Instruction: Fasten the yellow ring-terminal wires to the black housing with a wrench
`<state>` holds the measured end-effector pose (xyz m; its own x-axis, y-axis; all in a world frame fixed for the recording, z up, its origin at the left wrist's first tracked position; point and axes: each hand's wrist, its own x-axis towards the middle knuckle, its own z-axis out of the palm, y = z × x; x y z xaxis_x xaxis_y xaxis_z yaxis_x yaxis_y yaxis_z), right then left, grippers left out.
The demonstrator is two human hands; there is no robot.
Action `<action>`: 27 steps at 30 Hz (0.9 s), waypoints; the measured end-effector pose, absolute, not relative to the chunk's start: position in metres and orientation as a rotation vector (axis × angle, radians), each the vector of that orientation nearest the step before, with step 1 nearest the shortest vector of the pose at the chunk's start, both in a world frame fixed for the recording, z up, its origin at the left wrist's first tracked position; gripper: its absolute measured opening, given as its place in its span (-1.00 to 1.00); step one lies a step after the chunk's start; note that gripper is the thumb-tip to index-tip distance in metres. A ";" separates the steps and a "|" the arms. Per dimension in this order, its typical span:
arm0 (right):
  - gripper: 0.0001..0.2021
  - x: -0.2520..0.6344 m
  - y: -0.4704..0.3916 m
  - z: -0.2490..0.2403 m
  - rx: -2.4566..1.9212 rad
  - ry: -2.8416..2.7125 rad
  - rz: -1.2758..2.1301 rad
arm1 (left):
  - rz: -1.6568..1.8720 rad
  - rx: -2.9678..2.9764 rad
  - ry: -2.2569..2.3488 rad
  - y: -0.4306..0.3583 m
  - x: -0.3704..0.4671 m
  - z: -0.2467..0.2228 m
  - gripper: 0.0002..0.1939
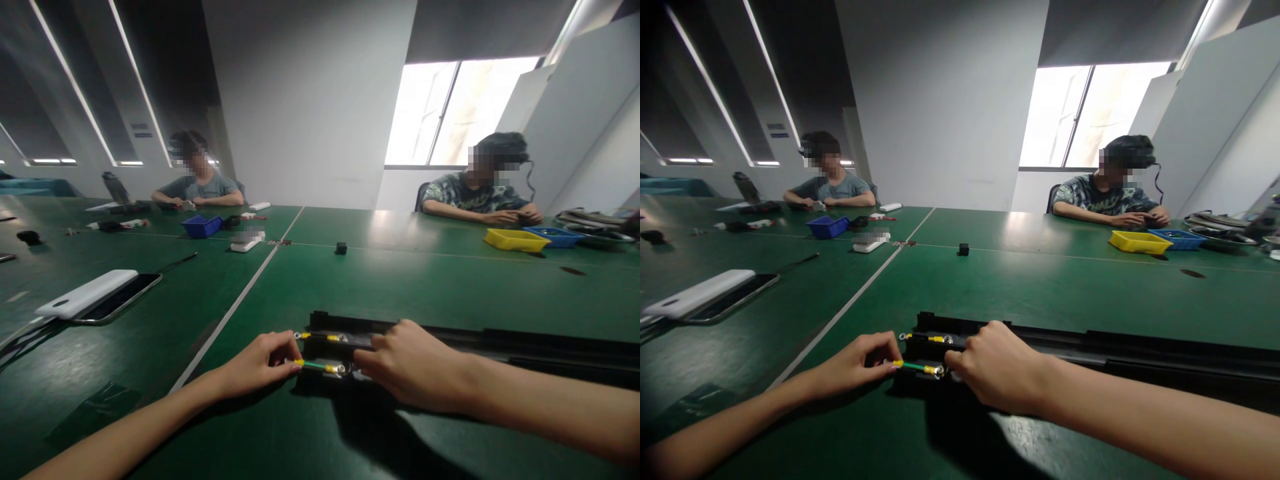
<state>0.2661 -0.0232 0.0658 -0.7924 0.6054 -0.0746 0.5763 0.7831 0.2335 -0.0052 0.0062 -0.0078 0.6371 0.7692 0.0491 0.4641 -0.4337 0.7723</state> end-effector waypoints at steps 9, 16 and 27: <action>-0.91 0.245 -0.031 0.071 0.909 2.800 0.348 | 0.512 2.121 0.975 0.004 -0.003 -0.005 -0.91; -0.88 0.222 -0.025 0.089 0.678 2.751 0.314 | 0.527 2.109 0.968 0.004 -0.003 -0.006 -0.91; -0.75 0.190 0.017 0.113 0.651 2.603 0.182 | 0.491 2.102 0.987 0.004 -0.002 -0.004 -0.91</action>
